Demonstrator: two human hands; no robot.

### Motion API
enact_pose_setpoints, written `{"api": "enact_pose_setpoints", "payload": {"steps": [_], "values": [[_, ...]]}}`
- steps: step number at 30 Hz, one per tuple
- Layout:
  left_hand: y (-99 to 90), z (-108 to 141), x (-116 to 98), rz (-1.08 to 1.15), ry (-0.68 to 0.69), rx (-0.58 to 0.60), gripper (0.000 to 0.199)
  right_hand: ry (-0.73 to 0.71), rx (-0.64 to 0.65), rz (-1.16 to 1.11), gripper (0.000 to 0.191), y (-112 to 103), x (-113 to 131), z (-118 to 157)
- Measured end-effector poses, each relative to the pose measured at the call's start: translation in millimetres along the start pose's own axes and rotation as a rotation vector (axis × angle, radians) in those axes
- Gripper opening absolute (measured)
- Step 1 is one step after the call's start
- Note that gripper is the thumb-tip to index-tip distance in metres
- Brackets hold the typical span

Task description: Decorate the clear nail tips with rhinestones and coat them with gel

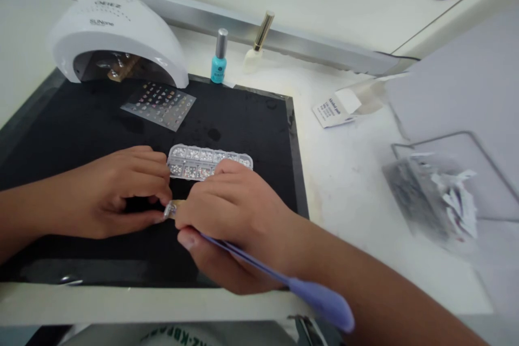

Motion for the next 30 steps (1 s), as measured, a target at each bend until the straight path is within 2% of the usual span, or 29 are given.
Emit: {"api": "enact_pose_setpoints", "payload": {"steps": [25,30], "values": [[1.8,-2.5,-1.2,-0.001,0.007,0.049,0.007,-0.008,0.003,-0.003,0.015,0.7,-2.6,0.0],[0.7,-2.2,-0.7,0.001,0.006,0.015,0.008,-0.021,0.020,0.001,0.016,1.9,-1.6,-0.6]]}}
Point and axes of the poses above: each hand's wrist, its own z-axis away from the middle knuckle, its own y-axis out of the palm, x = y × z, the point moved 9 cm from there along -z, towards the middle knuckle, and after that the axes turned 15 degrees about -z, right-handed, at the moved point
